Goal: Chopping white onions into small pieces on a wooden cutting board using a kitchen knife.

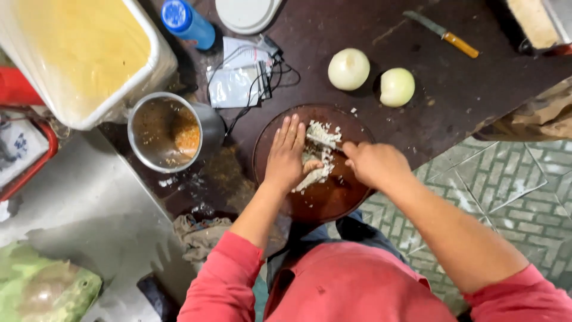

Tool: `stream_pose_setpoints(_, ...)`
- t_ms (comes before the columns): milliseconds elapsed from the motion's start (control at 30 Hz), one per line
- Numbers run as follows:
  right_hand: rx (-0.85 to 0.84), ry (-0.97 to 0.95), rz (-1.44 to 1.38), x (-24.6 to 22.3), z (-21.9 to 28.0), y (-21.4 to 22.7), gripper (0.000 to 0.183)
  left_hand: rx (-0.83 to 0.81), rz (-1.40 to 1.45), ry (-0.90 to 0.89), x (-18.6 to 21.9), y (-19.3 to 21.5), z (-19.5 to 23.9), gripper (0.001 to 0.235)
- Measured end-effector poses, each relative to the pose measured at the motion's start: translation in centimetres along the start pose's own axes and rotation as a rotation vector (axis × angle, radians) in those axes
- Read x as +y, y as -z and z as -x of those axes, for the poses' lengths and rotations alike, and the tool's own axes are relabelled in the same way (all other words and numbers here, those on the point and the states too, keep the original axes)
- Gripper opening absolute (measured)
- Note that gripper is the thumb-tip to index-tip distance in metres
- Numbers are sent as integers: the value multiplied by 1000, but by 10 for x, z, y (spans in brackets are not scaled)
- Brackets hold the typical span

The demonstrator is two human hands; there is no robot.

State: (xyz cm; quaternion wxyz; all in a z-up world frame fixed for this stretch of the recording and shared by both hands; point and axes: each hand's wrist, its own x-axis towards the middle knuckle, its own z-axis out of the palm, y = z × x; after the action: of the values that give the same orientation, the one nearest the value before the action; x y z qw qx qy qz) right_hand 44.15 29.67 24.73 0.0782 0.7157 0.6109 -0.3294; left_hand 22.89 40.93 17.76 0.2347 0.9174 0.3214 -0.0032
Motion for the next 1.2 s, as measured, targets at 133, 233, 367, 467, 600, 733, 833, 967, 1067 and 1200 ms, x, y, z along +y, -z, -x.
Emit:
stream_pose_setpoints(133, 104, 4, -19, 19, -10, -25, 25, 30, -29, -68, 5, -3, -13, 113)
stream_pose_setpoints(233, 108, 11, -55, 20, -14, -8, 29, 8, -66, -60, 1, 0, -29, 118)
stream_pose_setpoints(367, 72, -62, 31, 14, -12, 21, 25, 81, 45, -112, -4, -6, -34, 113)
stream_pose_setpoints(467, 118, -34, -74, 36, -30, -27, 28, 50, -25, -113, -4, -11, -43, 116)
stream_pose_setpoints(600, 29, -76, -12, 21, -10, 18, 28, 0, -32, -66, -4, -23, -43, 115)
stream_pose_setpoints(733, 116, -34, -37, 43, -26, -9, 24, 60, -92, -113, 5, -6, -49, 118)
stream_pose_setpoints(833, 133, -25, -68, 36, -9, 11, 29, -31, -83, -95, 13, 7, -56, 116)
stream_pose_setpoints(967, 27, -9, -87, 12, 14, 11, 25, -44, 24, -114, 8, 8, -16, 101)
stream_pose_setpoints(1067, 158, 30, -116, 16, -3, -49, 24, -12, -29, -91, 4, -9, -8, 95)
stream_pose_setpoints(1200, 152, 26, -91, 0, 12, -37, 25, -33, -22, 16, 0, -5, -31, 66)
